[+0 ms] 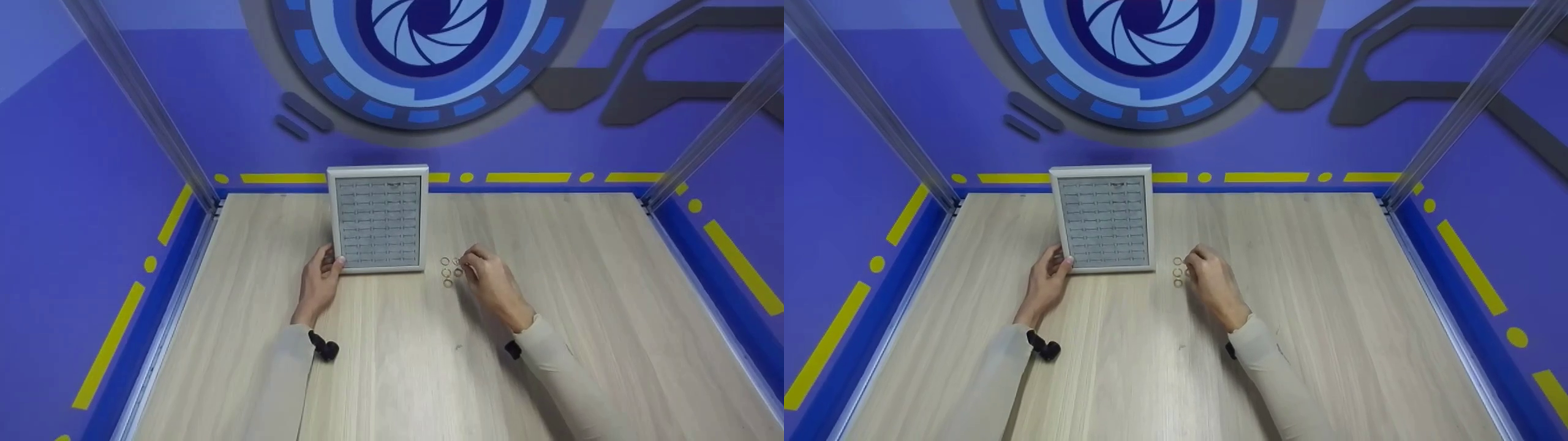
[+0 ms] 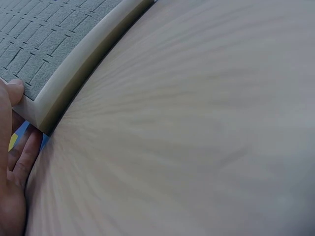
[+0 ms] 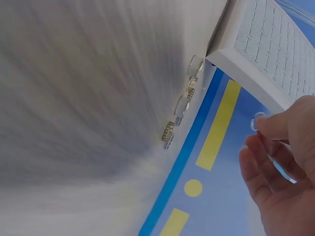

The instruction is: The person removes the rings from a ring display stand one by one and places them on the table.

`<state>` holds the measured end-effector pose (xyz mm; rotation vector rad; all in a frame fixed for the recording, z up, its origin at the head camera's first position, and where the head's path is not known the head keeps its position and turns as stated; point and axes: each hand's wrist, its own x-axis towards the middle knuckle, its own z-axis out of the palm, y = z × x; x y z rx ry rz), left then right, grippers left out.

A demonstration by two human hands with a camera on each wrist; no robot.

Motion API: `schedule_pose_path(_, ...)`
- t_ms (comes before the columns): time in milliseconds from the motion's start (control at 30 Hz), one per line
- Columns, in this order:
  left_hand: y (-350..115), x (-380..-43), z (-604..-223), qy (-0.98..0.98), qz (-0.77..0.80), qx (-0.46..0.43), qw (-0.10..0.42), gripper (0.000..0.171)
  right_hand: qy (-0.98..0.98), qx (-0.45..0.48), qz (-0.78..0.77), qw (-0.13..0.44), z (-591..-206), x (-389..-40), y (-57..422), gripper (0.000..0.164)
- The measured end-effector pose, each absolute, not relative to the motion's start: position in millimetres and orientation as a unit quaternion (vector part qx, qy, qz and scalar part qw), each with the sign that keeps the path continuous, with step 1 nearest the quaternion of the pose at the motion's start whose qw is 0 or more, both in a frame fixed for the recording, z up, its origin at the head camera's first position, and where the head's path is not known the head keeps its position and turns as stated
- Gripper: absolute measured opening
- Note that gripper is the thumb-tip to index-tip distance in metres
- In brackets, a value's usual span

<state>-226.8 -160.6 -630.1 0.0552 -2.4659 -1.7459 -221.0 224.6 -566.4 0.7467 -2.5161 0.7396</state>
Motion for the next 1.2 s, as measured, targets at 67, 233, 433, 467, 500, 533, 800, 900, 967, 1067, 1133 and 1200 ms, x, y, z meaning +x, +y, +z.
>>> schedule_pose_path(67,-160.6,-226.7,-630.3,-0.815,-0.576,0.017,0.062,0.048,-0.907,0.266,0.264,0.194,-568.3,-221.7,225.1,0.013)
schedule_pose_path(233,-161.4,-227.1,-631.4,-0.816,-0.575,0.017,0.066,0.048,-0.915,0.265,0.255,0.168,-572.8,-222.9,225.2,0.013)
schedule_pose_path(433,-161.6,-227.0,-630.7,-0.819,-0.571,0.021,0.062,0.047,-0.927,0.253,0.247,0.126,-575.6,-221.7,225.2,0.013)
schedule_pose_path(467,-161.5,-227.0,-630.6,-0.818,-0.571,0.021,0.062,0.047,-0.928,0.251,0.246,0.119,-576.1,-221.7,225.3,0.013)
schedule_pose_path(500,-161.5,-227.0,-630.3,-0.819,-0.571,0.021,0.062,0.047,-0.930,0.250,0.245,0.113,-576.4,-221.8,225.3,0.014)
schedule_pose_path(533,-161.5,-227.0,-630.1,-0.819,-0.570,0.020,0.063,0.046,-0.931,0.250,0.244,0.109,-577.1,-222.1,225.4,0.014)
schedule_pose_path(800,-161.8,-228.5,-630.4,-0.813,-0.578,0.008,0.073,0.046,-0.928,0.271,0.237,0.100,-582.1,-223.6,225.9,0.019)
schedule_pose_path(900,-161.9,-229.0,-631.1,-0.813,-0.577,0.006,0.074,0.046,-0.928,0.273,0.232,0.099,-583.0,-223.5,226.3,0.018)
schedule_pose_path(967,-161.8,-229.1,-631.4,-0.814,-0.576,0.006,0.075,0.046,-0.929,0.275,0.228,0.100,-583.7,-223.8,226.3,0.017)
schedule_pose_path(1067,-161.9,-229.0,-631.5,-0.814,-0.576,0.006,0.075,0.046,-0.929,0.276,0.228,0.097,-584.1,-224.0,226.1,0.017)
schedule_pose_path(1133,-161.9,-228.9,-631.5,-0.813,-0.577,0.007,0.075,0.045,-0.928,0.278,0.230,0.096,-584.6,-224.3,226.4,0.017)
schedule_pose_path(1200,-162.1,-228.7,-631.3,-0.813,-0.577,0.007,0.075,0.045,-0.927,0.278,0.233,0.095,-585.2,-224.6,226.8,0.018)
